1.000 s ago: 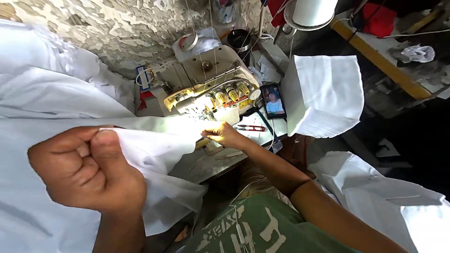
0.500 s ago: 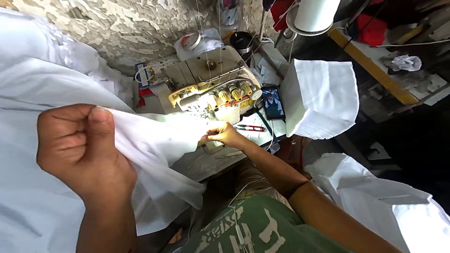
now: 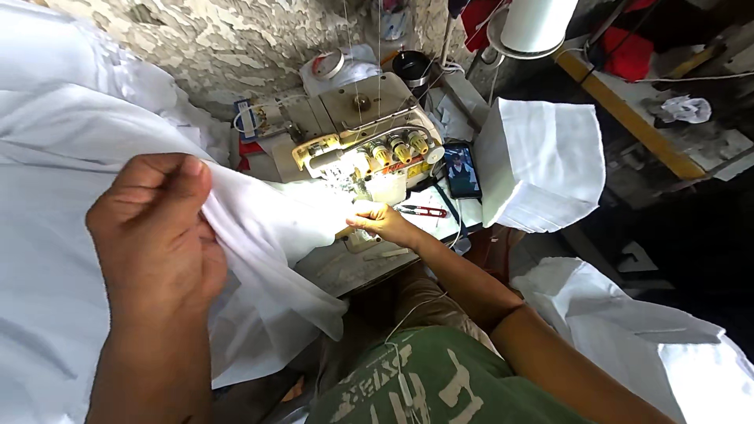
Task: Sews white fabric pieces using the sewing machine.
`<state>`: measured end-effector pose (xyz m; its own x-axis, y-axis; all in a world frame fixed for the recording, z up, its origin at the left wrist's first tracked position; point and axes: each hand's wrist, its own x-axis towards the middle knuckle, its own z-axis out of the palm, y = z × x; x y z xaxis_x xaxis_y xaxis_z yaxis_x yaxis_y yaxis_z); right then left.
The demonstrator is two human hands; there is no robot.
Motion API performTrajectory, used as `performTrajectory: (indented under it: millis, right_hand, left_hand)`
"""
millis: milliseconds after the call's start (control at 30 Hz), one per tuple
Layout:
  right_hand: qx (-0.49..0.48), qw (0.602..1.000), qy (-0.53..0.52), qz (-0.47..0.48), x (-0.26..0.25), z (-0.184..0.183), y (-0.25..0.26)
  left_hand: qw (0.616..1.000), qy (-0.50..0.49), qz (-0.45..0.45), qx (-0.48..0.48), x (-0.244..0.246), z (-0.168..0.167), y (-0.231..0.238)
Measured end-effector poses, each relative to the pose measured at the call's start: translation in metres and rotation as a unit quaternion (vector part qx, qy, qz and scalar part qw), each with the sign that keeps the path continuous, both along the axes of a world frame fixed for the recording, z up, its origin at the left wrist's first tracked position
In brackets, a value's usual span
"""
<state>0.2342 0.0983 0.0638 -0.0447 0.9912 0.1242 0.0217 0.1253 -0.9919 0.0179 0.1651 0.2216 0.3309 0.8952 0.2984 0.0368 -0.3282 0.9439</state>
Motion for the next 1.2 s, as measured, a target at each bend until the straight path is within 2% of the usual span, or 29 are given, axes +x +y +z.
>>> performTrajectory:
  millis: [100,200,267,433,600,800,1033,1200]
  right_hand:
    - [0.008,1.0,0.013,0.012,-0.003,-0.009,-0.006]
    - [0.06,0.996,-0.06,-0.041,-0.008,-0.023,-0.005]
    - [0.069,0.994,-0.047,-0.064,-0.009,-0.026,-0.002]
    - [0.069,0.994,-0.064,-0.047,-0.007,-0.026,-0.008]
    - [0.116,0.987,-0.089,-0.068,-0.009,-0.041,-0.014]
    - [0.084,0.986,-0.117,-0.078,-0.003,-0.033,-0.003]
    - [0.095,0.989,-0.101,-0.059,-0.003,-0.033,0.006]
    - [0.097,0.989,-0.094,-0.054,0.0,-0.032,0.005]
  left_hand:
    - [0.997,-0.001,-0.024,-0.069,0.006,0.005,-0.005]
    - [0.995,0.003,-0.03,-0.093,0.012,0.006,-0.009]
    - [0.991,0.005,-0.026,-0.132,0.013,0.008,-0.011]
    - [0.971,-0.013,-0.059,-0.23,0.008,0.011,-0.02]
    - [0.964,-0.008,-0.083,-0.252,0.001,0.003,-0.027]
    - [0.962,-0.015,-0.093,-0.256,0.003,-0.009,-0.021]
    - [0.961,0.02,-0.086,-0.262,0.005,-0.034,0.008]
    - [0.971,0.063,-0.097,-0.21,0.006,-0.048,0.016]
